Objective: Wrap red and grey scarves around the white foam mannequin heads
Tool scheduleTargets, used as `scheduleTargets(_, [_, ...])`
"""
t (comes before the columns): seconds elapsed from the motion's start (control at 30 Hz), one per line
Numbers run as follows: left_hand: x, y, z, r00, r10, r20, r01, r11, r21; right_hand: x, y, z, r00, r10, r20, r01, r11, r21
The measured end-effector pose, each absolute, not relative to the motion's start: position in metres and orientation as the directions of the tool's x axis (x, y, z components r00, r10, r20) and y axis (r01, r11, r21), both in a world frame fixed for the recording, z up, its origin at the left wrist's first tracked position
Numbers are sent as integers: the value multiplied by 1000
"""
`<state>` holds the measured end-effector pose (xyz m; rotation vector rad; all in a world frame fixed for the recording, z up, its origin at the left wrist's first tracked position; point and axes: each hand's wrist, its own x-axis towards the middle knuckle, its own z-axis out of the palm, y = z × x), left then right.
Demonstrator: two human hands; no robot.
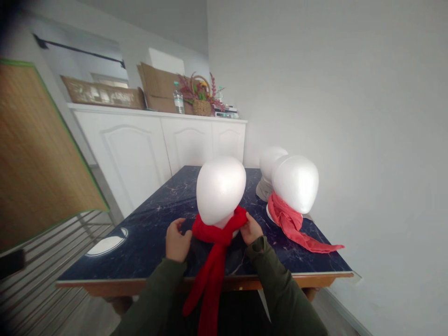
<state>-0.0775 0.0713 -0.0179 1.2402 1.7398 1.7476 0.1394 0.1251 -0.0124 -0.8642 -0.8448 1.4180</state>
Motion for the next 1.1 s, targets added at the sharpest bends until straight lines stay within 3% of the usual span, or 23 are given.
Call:
scheduleTargets(0.07, [-58,54,-19,-242,764,598,601,-366,710,129,113,-14,-29,996,-82,-517,-85,-852])
scheduleTargets(0.1, [-49,46,-19,-38,757,652,662,-470,584,125,107,-15,-31,992,-123,-548,-120,-828])
scheduleTargets(0.17, [-33,35,-18,270,753,600,657,-600,458,121,94,-17,-26,980,-199,-585,-176,-792])
scheduleTargets(0.23, [-24,32,-18,376,778,503,663,-605,440,121,83,-17,-57,970,-236,-551,-228,-803])
scheduleTargets(0.4, [-20,40,-16,359,854,376,715,-511,477,127,77,-18,-276,910,-310,-238,-378,-895])
scheduleTargets(0.53, [-22,44,-15,357,860,365,729,-501,466,127,87,-20,-320,871,-374,-98,-423,-901])
scheduleTargets(0.63, [-27,43,-16,351,852,389,712,-513,480,126,95,-19,-284,901,-327,-157,-380,-912])
scheduleTargets(0.73, [-39,43,-16,346,871,350,746,-481,460,131,101,-13,-172,958,-230,-328,-276,-904])
scheduleTargets(0.87, [-62,42,-12,375,893,248,832,-442,335,149,116,-4,40,984,-175,-487,-134,-863])
scheduleTargets(0.97, [-79,43,-8,386,895,223,859,-437,267,160,129,0,160,971,-176,-501,-73,-862])
scheduleTargets(1.1, [-93,46,-8,387,890,239,845,-446,293,161,128,-4,176,967,-184,-403,-100,-910])
